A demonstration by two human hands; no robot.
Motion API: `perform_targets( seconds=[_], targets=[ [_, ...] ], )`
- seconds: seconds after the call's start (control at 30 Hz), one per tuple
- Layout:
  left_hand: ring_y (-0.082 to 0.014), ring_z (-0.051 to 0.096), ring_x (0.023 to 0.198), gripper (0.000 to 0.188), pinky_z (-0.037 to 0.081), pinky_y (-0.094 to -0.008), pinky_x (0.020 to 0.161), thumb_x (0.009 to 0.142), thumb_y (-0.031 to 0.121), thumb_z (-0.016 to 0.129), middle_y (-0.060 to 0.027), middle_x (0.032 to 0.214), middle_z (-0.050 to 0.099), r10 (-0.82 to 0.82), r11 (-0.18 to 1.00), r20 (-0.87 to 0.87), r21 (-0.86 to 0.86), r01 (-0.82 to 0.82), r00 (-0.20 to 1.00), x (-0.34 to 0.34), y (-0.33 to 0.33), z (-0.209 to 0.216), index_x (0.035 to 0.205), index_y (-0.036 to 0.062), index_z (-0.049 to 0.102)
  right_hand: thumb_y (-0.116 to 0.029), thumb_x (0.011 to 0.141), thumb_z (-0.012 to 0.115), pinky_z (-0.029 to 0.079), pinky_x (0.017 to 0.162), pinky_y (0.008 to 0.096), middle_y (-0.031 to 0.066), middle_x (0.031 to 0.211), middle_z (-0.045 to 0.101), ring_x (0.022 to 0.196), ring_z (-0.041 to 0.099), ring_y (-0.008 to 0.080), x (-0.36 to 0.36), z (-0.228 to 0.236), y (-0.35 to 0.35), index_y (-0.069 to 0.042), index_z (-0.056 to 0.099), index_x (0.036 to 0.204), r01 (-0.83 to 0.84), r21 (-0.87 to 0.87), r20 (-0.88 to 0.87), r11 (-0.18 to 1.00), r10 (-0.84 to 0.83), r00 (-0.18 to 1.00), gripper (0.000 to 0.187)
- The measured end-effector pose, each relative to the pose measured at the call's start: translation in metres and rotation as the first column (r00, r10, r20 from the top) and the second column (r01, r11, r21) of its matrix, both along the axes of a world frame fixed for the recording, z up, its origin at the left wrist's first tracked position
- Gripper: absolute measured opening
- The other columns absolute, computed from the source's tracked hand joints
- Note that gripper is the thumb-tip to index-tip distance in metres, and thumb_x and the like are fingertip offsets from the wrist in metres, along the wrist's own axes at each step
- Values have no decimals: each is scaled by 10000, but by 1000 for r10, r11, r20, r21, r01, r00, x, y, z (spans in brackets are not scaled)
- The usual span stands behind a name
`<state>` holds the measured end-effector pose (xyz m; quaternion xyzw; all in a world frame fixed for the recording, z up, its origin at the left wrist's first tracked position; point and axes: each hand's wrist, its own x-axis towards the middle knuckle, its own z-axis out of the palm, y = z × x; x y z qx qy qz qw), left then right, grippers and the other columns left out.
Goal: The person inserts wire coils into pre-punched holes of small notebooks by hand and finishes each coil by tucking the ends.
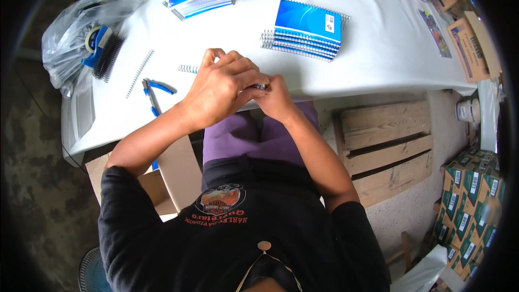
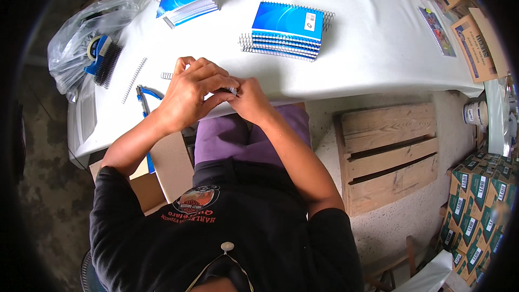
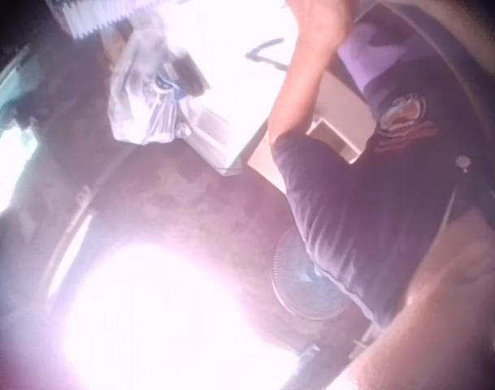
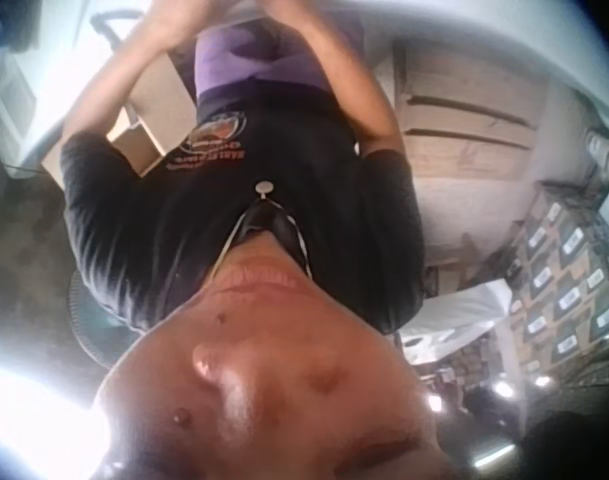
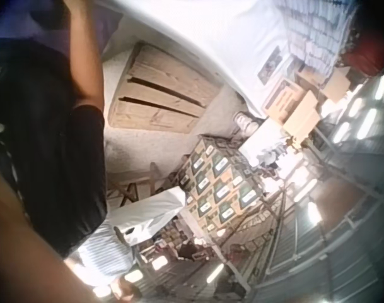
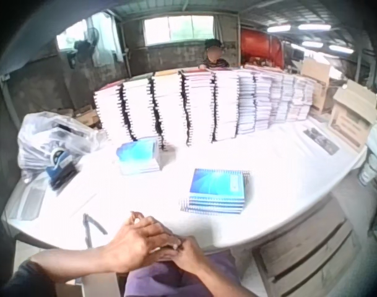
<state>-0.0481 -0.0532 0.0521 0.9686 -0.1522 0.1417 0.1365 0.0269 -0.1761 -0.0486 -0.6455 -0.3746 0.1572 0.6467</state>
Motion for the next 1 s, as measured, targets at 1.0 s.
perform_targets(
  seconds=[1.0],
  targets=[
    [-99, 472, 664, 311, 414, -248, 603, 859, 221, 645, -46, 761, 528, 674, 335, 51, -910, -243, 737, 144, -25, -99, 663, 41, 485, -234, 871, 611, 482, 778, 319, 159, 984, 647, 891, 625, 221, 114, 15, -25, 1, 604, 1045, 854, 167, 86, 492, -870, 485, 293]
  ],
)
